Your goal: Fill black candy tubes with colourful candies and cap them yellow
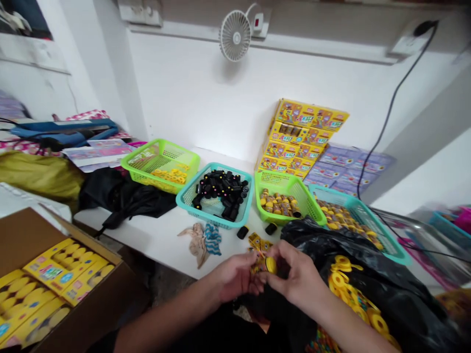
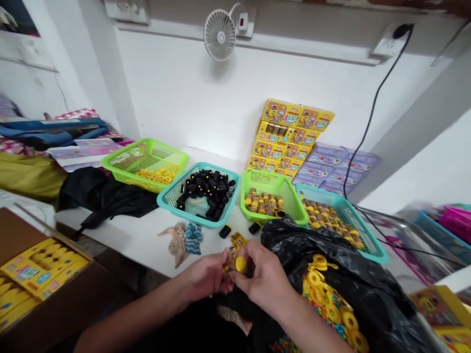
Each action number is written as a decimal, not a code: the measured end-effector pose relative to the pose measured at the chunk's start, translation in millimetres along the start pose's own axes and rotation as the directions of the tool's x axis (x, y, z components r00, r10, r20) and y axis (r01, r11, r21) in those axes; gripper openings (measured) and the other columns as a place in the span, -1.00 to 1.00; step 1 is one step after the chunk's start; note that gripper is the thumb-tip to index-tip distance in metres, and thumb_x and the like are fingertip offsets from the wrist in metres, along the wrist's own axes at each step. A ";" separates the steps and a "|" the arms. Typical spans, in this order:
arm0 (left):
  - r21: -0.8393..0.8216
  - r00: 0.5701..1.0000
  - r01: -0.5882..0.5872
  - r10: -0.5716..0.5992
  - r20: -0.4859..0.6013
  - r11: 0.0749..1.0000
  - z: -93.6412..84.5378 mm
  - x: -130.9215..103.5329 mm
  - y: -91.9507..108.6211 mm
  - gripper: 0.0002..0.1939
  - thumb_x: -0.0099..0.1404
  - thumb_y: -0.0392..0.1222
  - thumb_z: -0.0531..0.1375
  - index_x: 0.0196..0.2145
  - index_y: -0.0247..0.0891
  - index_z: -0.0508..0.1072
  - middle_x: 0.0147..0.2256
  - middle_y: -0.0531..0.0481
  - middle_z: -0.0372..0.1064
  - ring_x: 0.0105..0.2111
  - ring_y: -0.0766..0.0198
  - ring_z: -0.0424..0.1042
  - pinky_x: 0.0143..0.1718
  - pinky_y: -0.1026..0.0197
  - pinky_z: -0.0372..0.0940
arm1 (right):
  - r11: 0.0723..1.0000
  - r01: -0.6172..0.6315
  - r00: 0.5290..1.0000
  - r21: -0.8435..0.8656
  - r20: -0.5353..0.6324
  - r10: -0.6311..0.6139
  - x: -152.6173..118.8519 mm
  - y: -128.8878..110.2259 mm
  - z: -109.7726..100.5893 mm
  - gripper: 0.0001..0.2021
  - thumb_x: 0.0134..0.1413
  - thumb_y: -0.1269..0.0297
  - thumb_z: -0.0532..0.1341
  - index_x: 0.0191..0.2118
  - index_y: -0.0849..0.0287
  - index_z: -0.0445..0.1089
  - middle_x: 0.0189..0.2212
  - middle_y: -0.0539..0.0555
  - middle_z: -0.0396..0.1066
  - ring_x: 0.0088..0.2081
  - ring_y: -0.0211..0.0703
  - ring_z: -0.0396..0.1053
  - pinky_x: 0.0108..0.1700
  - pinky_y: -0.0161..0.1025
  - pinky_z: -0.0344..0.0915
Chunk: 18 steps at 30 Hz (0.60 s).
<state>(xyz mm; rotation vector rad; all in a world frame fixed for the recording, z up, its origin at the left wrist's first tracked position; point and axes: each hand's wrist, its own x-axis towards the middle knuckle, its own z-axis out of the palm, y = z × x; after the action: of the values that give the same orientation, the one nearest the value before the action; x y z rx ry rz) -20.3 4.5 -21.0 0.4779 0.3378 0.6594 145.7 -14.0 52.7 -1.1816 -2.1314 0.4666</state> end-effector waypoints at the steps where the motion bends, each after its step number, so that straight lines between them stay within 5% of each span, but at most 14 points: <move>1: -0.005 1.000 -0.019 0.019 -0.022 1.000 3.4 0.1 4.0 -0.67 0.20 -0.04 0.28 -0.28 -0.43 0.50 -0.49 -0.11 0.46 -0.56 0.29 0.45 -0.54 0.32 0.30 | 0.995 0.048 0.997 -0.085 -0.052 -0.052 0.2 -1.5 -0.6 -0.83 -0.06 0.40 0.32 -0.37 0.13 0.28 -0.50 -0.04 0.30 -0.48 -0.23 0.30 -0.48 -0.31 0.24; 4: -0.047 0.990 -0.099 0.094 -0.104 0.994 14.4 0.3 17.8 -0.87 0.20 -0.26 0.28 -0.30 -0.38 0.49 -0.42 -0.08 0.48 -0.49 0.31 0.46 -0.45 0.32 0.34 | 0.963 0.146 0.976 -0.228 -0.126 -0.177 1.5 -4.8 -1.9 -0.83 0.05 0.34 0.28 -0.22 0.16 0.32 -0.39 0.04 0.31 -0.37 -0.17 0.32 -0.36 -0.25 0.29; 7: -0.070 0.979 -0.160 0.149 -0.137 0.985 23.4 1.5 27.7 -0.89 0.16 -0.41 0.26 -0.31 -0.34 0.47 -0.36 -0.06 0.48 -0.43 0.30 0.47 -0.38 0.27 0.38 | 0.974 0.130 0.977 -0.185 -0.145 -0.158 1.7 -3.2 -1.3 -0.74 0.11 0.28 0.28 -0.07 0.17 0.32 -0.33 0.06 0.34 -0.33 -0.17 0.35 -0.30 -0.26 0.32; 10: -0.087 0.981 -0.160 0.149 -0.128 0.983 31.6 5.4 29.3 -0.93 0.24 -0.36 0.21 -0.28 -0.36 0.47 -0.33 -0.10 0.48 -0.40 0.27 0.48 -0.36 0.25 0.40 | 0.965 0.155 0.967 -0.213 -0.165 -0.192 -0.1 -1.4 -0.4 -0.76 0.14 0.30 0.25 -0.07 0.17 0.33 -0.36 0.06 0.35 -0.35 -0.17 0.35 -0.33 -0.26 0.32; 14: -0.127 0.969 -0.089 0.057 -0.239 0.988 40.8 4.9 24.7 -0.83 0.37 -0.30 0.10 -0.29 -0.36 0.48 -0.33 -0.11 0.50 -0.43 0.32 0.48 -0.37 0.28 0.42 | 0.849 0.196 0.950 -0.491 -0.120 -0.289 -3.5 -8.2 -1.8 -0.76 0.20 0.30 0.16 -0.05 0.26 0.35 -0.34 0.16 0.38 -0.31 -0.07 0.35 -0.31 -0.18 0.32; 18: 0.028 0.950 -0.006 0.015 -0.313 1.000 20.3 9.1 32.1 -0.75 0.39 -0.28 0.03 -0.29 -0.22 0.51 -0.33 -0.02 0.54 -0.41 0.28 0.51 -0.36 0.23 0.46 | 0.867 0.120 0.983 -0.484 -0.065 -0.172 -0.9 -7.2 -2.7 -0.63 0.23 0.06 0.13 -0.01 0.25 0.32 -0.30 0.10 0.44 -0.27 -0.16 0.39 -0.24 -0.27 0.36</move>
<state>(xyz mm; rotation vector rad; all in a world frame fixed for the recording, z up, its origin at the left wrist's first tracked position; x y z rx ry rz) -20.6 26.2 11.5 0.3996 0.6454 0.7430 143.5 -18.7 58.5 -1.2539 -2.2906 -0.2094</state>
